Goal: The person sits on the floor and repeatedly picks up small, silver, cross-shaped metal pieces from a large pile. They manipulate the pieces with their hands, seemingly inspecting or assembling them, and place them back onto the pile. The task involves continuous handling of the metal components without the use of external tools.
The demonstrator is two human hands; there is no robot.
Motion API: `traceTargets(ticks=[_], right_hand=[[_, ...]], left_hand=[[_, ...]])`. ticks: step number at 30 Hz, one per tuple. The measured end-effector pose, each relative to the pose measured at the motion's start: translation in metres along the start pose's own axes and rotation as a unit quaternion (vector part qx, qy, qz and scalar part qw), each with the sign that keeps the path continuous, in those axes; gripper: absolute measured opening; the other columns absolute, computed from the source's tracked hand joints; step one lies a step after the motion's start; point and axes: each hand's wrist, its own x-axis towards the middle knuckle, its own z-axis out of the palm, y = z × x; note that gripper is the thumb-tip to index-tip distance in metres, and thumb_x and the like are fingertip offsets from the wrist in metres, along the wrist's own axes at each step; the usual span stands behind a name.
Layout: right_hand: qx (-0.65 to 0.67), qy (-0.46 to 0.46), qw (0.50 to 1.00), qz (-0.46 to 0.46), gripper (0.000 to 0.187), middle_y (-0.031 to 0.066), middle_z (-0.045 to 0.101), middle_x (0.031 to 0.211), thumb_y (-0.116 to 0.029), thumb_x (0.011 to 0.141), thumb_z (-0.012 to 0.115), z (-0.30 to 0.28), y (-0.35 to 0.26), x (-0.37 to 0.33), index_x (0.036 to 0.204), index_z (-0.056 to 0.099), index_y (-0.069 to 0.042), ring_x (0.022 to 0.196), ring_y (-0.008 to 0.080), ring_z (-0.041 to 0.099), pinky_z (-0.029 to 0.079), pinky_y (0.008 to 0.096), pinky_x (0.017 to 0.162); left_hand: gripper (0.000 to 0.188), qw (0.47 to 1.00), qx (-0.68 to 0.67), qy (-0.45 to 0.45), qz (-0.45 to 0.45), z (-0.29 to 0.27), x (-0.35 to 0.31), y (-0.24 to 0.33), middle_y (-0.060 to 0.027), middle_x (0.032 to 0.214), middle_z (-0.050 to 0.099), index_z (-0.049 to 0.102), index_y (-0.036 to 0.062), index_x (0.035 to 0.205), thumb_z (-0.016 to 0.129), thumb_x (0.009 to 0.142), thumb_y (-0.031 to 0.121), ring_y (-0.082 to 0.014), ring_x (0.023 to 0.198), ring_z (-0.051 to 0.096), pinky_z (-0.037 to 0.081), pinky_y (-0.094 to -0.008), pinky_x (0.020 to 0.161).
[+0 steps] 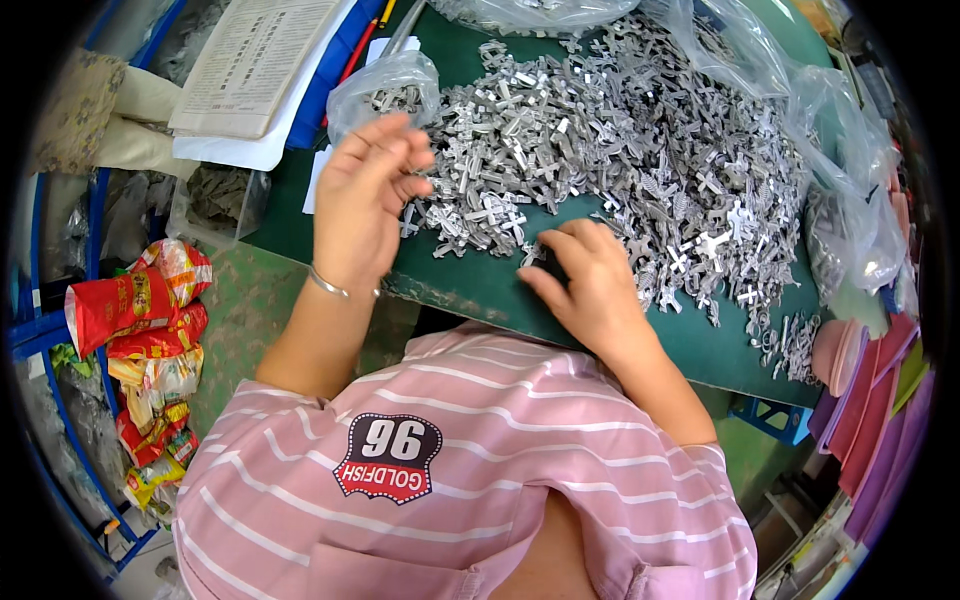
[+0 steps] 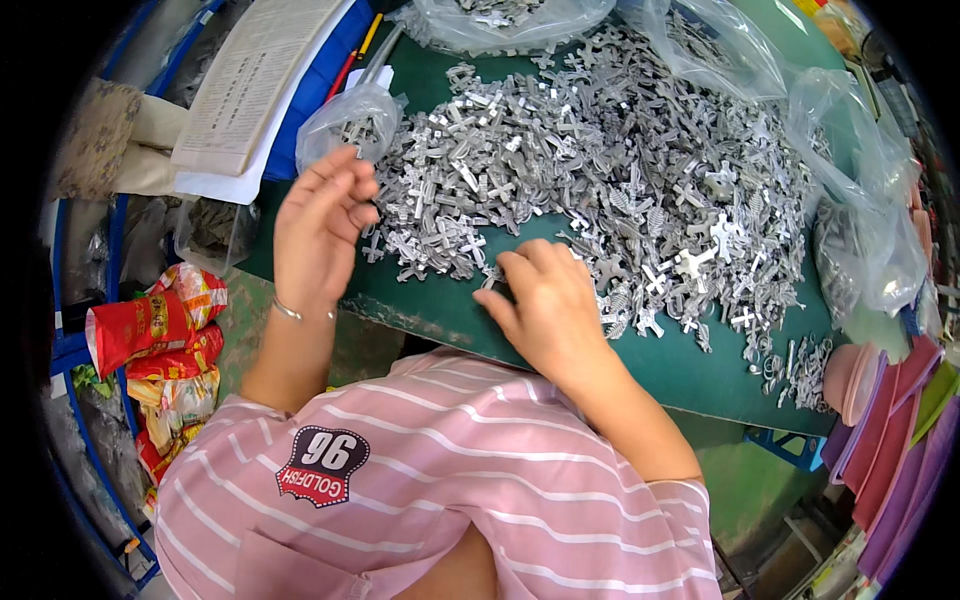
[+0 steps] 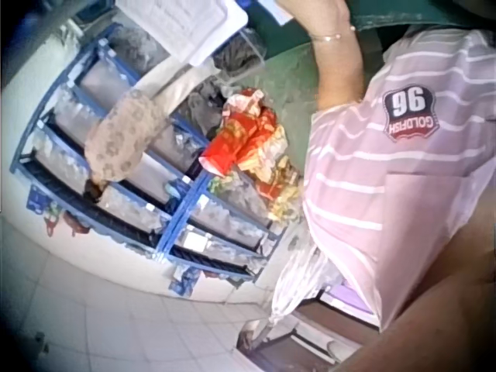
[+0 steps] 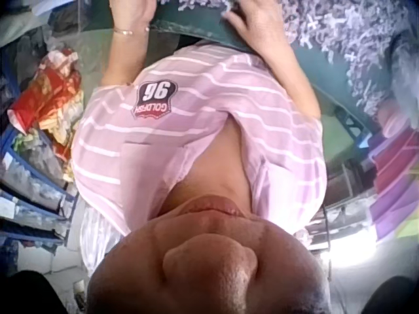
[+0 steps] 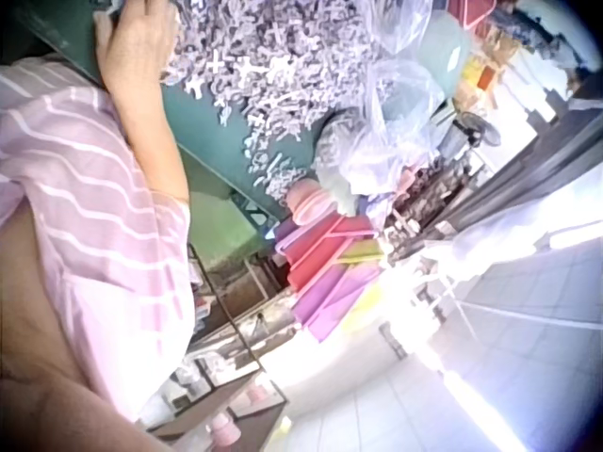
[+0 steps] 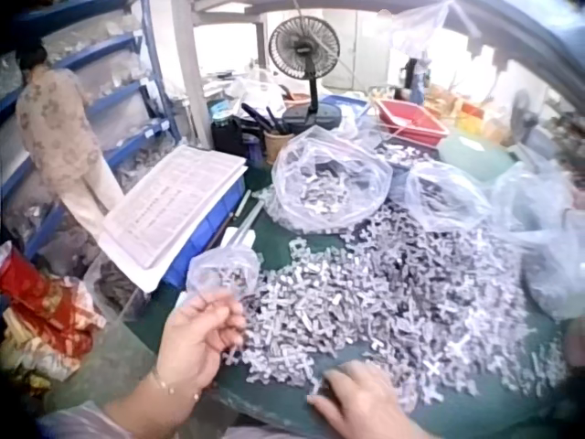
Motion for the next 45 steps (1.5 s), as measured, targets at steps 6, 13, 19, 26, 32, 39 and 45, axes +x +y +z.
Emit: traceTargets(ticks=[6,13,19,26,32,39,45], right_hand=[[0.129,-0.077,0.983,0.103,0.023,0.0069,0.056,0.076,-0.007,0.069,0.071,0.002,0.003,0.000,0.083,0.054,-0.001,0.066,0.0197,0.055,0.043,0.0321,0.061],[0.589,-0.082,0.747,0.299,0.024,0.0113,0.062,0.088,0.005,0.083,0.055,-0.008,0.003,0.002,0.107,0.055,0.006,0.079,0.0168,0.063,0.053,0.0247,0.070],[0.612,-0.085,0.730,0.291,0.028,0.0122,0.061,0.091,0.007,0.082,0.054,-0.012,0.002,-0.001,0.110,0.054,0.006,0.084,0.0182,0.063,0.053,0.0265,0.074],[0.537,-0.061,0.804,0.249,0.026,0.0108,0.061,0.092,0.008,0.079,0.055,-0.012,-0.002,-0.003,0.104,0.058,0.004,0.083,0.0174,0.061,0.051,0.0267,0.072],[0.308,-0.039,0.940,-0.145,0.026,0.0112,0.060,0.086,0.009,0.065,0.059,-0.007,-0.021,0.002,0.088,0.063,-0.002,0.077,0.0284,0.058,0.047,0.0329,0.068],[0.042,-0.003,0.999,-0.004,0.015,0.0108,0.054,0.074,-0.003,0.068,0.067,0.021,-0.012,0.017,0.079,0.057,-0.002,0.070,0.0290,0.055,0.045,0.0357,0.060],[0.142,-0.048,0.983,0.107,0.012,0.0062,0.056,0.073,0.000,0.072,0.066,0.012,-0.003,0.016,0.081,0.059,0.000,0.063,0.0150,0.057,0.045,0.0250,0.055]], left_hand=[[0.016,0.975,0.136,-0.153,-0.083,0.019,-0.043,-0.017,-0.0088,0.085,0.060,0.054,-0.0014,0.100,0.053,0.084,0.002,-0.0118,0.071,0.059,0.049,-0.0218,0.056],[0.031,0.952,0.163,-0.226,-0.129,0.021,-0.055,-0.030,-0.0093,0.096,0.056,0.049,-0.0029,0.108,0.057,0.079,-0.007,-0.0142,0.086,0.058,0.050,-0.0244,0.074],[0.025,0.962,0.126,-0.207,-0.130,0.019,-0.054,-0.036,-0.0128,0.093,0.059,0.050,-0.0050,0.103,0.058,0.080,-0.007,-0.0173,0.087,0.061,0.051,-0.0264,0.074],[0.016,0.958,0.141,-0.190,-0.164,0.021,-0.057,-0.031,-0.0128,0.091,0.060,0.052,-0.0059,0.098,0.056,0.083,-0.002,-0.0186,0.081,0.063,0.053,-0.0272,0.071],[0.028,0.918,-0.084,-0.079,-0.381,0.014,-0.059,-0.028,-0.0077,0.079,0.056,0.053,-0.0026,0.096,0.039,0.094,0.022,-0.0121,0.057,0.053,0.045,-0.0219,0.049],[0.012,0.927,-0.028,-0.075,-0.367,-0.005,-0.064,-0.028,-0.0018,0.067,0.046,0.052,0.0018,0.088,0.050,0.089,0.014,-0.0062,0.047,0.037,0.027,-0.0182,0.037],[0.010,0.946,0.043,-0.101,-0.304,-0.007,-0.065,-0.032,-0.0032,0.072,0.050,0.052,0.0003,0.092,0.055,0.085,0.007,-0.0072,0.053,0.046,0.035,-0.0184,0.041]])
